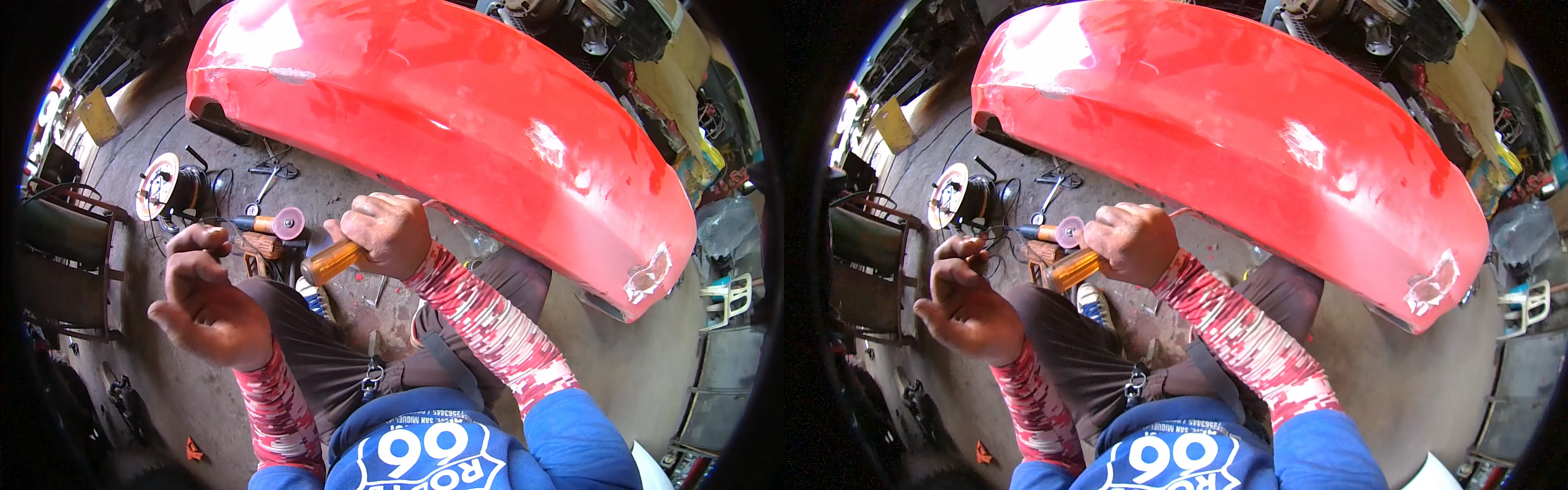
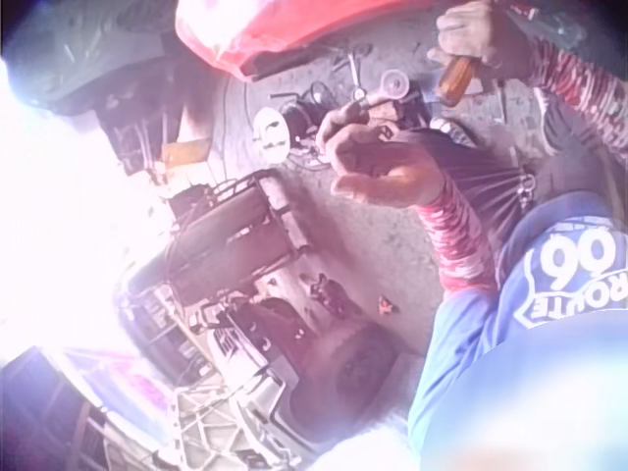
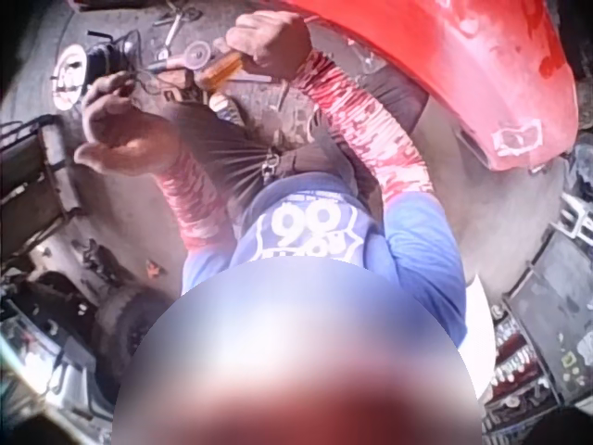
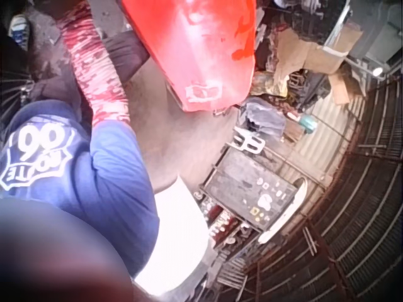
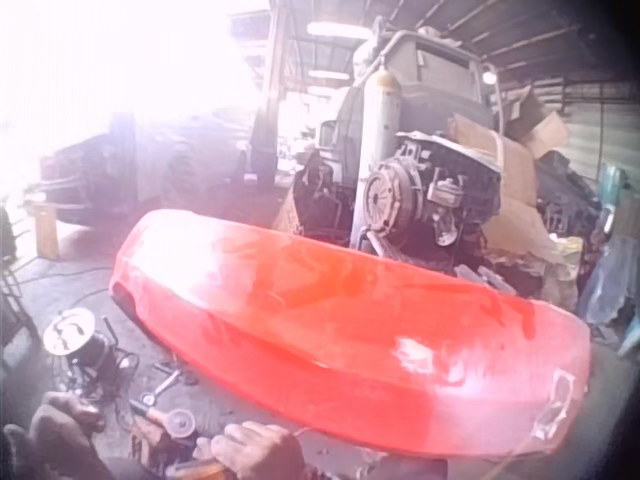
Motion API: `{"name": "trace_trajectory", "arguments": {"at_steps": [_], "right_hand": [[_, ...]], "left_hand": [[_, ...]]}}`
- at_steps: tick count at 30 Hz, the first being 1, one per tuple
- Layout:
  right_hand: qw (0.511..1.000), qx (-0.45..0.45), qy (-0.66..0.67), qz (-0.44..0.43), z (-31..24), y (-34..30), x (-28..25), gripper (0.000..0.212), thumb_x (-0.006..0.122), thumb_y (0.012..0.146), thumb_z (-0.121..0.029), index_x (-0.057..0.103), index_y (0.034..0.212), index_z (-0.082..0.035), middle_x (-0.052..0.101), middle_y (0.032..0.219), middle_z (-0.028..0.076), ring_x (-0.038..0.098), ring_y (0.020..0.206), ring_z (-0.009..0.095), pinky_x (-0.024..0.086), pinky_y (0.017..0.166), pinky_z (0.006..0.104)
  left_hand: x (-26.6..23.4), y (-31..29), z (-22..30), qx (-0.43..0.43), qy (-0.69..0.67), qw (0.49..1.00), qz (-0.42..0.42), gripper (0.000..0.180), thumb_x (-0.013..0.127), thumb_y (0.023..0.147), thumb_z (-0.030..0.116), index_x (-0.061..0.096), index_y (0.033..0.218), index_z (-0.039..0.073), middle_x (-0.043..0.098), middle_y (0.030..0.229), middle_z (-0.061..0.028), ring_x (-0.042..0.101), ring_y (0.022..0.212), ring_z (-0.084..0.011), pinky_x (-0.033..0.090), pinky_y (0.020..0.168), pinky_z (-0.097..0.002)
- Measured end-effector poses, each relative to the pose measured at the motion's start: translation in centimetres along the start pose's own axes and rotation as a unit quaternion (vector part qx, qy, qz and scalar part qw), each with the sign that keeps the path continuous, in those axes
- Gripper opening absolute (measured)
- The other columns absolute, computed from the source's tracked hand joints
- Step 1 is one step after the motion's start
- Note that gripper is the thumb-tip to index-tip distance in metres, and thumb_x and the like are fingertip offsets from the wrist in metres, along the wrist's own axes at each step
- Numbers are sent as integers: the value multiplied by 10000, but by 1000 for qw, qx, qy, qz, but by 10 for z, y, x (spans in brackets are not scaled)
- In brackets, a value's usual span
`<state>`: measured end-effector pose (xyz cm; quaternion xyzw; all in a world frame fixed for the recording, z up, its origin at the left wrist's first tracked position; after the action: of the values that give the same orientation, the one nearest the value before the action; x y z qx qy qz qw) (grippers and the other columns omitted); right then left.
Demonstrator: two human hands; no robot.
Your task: The person uses a scraper to remove paint and residue from a red car fender. They scrape multiple areas, occasionally wiping the surface with a cloth, and reposition the fender to access different sections.
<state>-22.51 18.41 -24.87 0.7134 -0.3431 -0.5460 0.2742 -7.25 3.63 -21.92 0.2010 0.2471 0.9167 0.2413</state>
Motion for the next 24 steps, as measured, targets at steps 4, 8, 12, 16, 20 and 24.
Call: {"name": "trace_trajectory", "arguments": {"at_steps": [4, 8, 12, 16, 20, 24], "right_hand": [[998, -18, -3, 55, -1, -1, -9, 360, 829, 817, -179, 511, 664, -106, 471, 609, 49, 531, 505, 251, 401, 444, 392], [998, -14, -4, 62, 6, -4, -9, 365, 837, 812, -165, 507, 667, -104, 466, 610, 49, 521, 498, 248, 393, 436, 386], [997, -6, 14, 76, 12, -5, -12, 354, 836, 812, -138, 512, 675, -101, 481, 617, 57, 525, 502, 253, 392, 436, 387], [995, 6, 9, 99, 17, -11, -14, 337, 830, 813, -105, 520, 680, -97, 495, 622, 63, 535, 505, 261, 399, 438, 394], [993, 45, 24, 107, 31, -18, -12, 334, 833, 801, -93, 523, 677, -93, 491, 609, 67, 534, 494, 265, 411, 442, 392], [995, 30, 9, 90, 26, -20, -8, 353, 847, 784, -98, 512, 674, -92, 489, 607, 71, 526, 481, 267, 402, 435, 390]], "left_hand": [[-19, 10, 14, 1, -49, 999, -11, 724, 217, 1066, 608, 571, 850, 14, 606, 1066, -223, 567, 1017, -299, 432, 932, -416], [-1, 30, 81, 121, -147, 980, -54, 731, 231, 1047, 609, 582, 987, -30, 584, 1155, -271, 551, 1133, -362, 429, 1017, -479], [71, 27, 70, 166, -43, 982, -77, 542, 352, 1053, 449, 575, 965, -37, 598, 1052, -227, 570, 1044, -338, 457, 910, -427], [84, 12, -24, 52, -19, 996, -69, 547, 359, 1089, 400, 527, 732, 21, 581, 802, -137, 534, 817, -243, 411, 745, -358], [-7, 42, -1, 72, -53, 996, -5, 534, 320, 1077, 413, 552, 815, 9, 623, 942, -226, 599, 1037, -342, 471, 947, -467], [-19, 50, 87, 132, -157, 978, -31, 529, 314, 1063, 366, 585, 816, -16, 633, 879, -210, 612, 1035, -367, 487, 981, -507]]}}
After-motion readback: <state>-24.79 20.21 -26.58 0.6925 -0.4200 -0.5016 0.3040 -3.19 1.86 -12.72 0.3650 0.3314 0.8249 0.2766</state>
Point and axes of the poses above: each hand's wrist, its own y-axis towards the middle knuckle, its own x-axis out of the palm, z = x × y, the point moved 10 cm from there along y, towards the middle knuckle
